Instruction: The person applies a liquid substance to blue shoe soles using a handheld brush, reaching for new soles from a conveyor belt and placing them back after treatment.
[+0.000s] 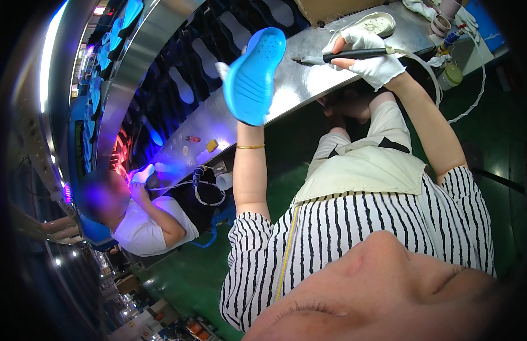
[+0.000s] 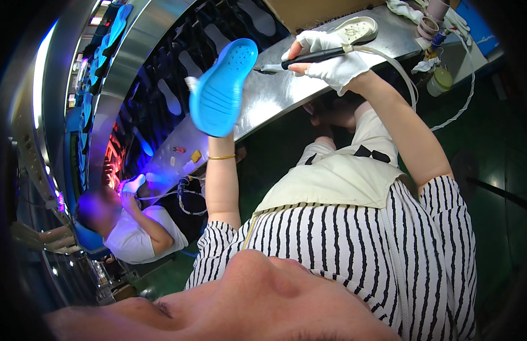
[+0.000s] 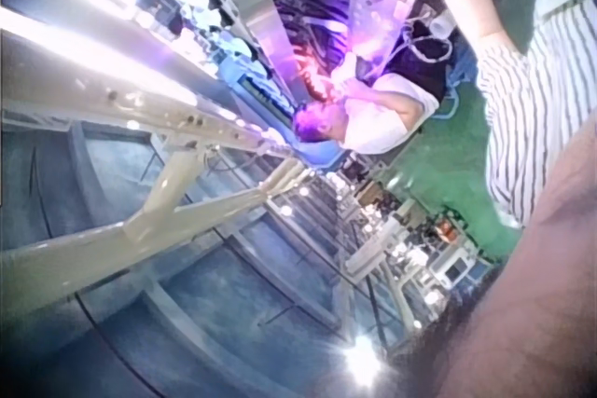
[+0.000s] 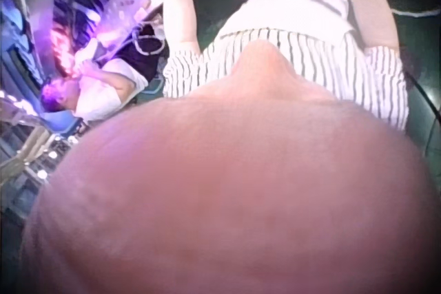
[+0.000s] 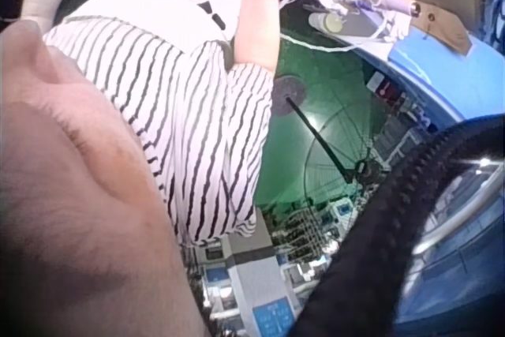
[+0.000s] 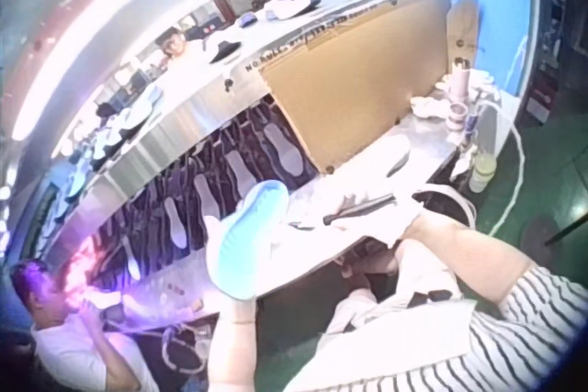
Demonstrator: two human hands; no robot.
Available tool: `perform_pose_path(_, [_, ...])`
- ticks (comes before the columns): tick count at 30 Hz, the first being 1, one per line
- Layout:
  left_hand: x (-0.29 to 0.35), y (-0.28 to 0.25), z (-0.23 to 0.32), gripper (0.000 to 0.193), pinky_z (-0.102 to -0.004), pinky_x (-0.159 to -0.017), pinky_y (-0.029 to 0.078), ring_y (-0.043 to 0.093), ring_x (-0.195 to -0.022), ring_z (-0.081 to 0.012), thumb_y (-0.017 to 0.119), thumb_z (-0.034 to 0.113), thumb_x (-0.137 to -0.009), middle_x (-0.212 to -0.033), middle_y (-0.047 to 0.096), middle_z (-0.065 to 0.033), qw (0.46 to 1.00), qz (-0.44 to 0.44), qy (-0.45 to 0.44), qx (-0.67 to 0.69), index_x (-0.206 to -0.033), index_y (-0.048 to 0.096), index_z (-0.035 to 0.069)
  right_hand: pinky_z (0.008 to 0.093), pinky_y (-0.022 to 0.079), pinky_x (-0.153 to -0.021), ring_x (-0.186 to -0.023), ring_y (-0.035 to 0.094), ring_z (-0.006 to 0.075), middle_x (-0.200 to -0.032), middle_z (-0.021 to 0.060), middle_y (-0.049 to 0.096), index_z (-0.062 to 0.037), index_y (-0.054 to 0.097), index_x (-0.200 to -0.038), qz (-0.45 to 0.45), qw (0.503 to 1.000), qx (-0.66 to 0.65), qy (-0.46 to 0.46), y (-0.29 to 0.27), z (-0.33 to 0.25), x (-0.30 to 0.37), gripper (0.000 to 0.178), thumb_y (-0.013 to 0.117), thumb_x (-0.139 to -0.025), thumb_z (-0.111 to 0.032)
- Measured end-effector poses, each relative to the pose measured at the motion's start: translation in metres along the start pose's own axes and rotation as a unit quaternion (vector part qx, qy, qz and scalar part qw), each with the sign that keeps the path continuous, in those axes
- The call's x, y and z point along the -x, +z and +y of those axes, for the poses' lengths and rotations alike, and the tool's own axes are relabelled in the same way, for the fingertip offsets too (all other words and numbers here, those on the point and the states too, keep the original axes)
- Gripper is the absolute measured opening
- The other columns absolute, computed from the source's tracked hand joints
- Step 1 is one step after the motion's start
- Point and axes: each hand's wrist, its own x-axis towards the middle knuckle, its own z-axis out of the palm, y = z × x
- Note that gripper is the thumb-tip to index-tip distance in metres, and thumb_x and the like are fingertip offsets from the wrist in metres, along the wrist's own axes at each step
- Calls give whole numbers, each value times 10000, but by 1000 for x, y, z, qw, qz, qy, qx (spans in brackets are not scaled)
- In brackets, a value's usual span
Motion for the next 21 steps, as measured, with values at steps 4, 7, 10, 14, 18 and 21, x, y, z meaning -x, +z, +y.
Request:
perform_pose_path(4, [31,-6,-44,732,-568,-1034,397,525,-1179,-404,398,554,-923,-1329,505,-240,978,29,-159,132,-1366,420,-27,230,479,-646,-709,600,90,-760,16,622,-53,594,-901,36,999,-18,27,10,12,13,177,740,-804,-72])
perform_pose_path(7, [54,10,-76,700,-576,-1086,325,496,-1212,-422,548,383,-862,-1331,494,-257,975,-13,-155,157,-1406,361,-16,239,475,-642,-710,577,89,-775,22,607,-49,578,-907,62,995,56,52,11,15,12,199,741,-802,-97])
perform_pose_path(10, [57,27,-96,703,-555,-1095,324,481,-1235,-414,578,422,-877,-1339,506,-213,970,-23,-160,184,-1410,363,17,240,481,-647,-711,569,98,-795,25,598,-53,568,-931,135,984,103,-55,14,13,5,217,735,-805,-112])
perform_pose_path(14, [49,40,-113,619,-390,-878,540,620,-982,-242,504,554,-925,-1176,599,-92,982,120,-131,63,-1327,469,85,254,491,-649,-704,593,118,-772,30,598,-62,578,-883,60,990,76,-105,28,4,11,178,714,-774,-25])
perform_pose_path(18, [47,40,-113,697,-410,-943,506,558,-1107,-271,502,598,-904,-1281,516,-118,986,77,-87,116,-1388,381,112,266,484,-631,-666,583,138,-744,52,595,-66,569,-920,25,993,85,-74,33,-3,21,213,686,-752,-11])
perform_pose_path(21, [47,39,-109,703,-418,-985,467,537,-1131,-270,477,609,-911,-1294,510,-121,998,56,-38,16,-1399,373,114,280,484,-632,-667,583,185,-792,81,583,-73,566,-940,55,988,94,-109,37,-4,24,244,681,-737,-2])
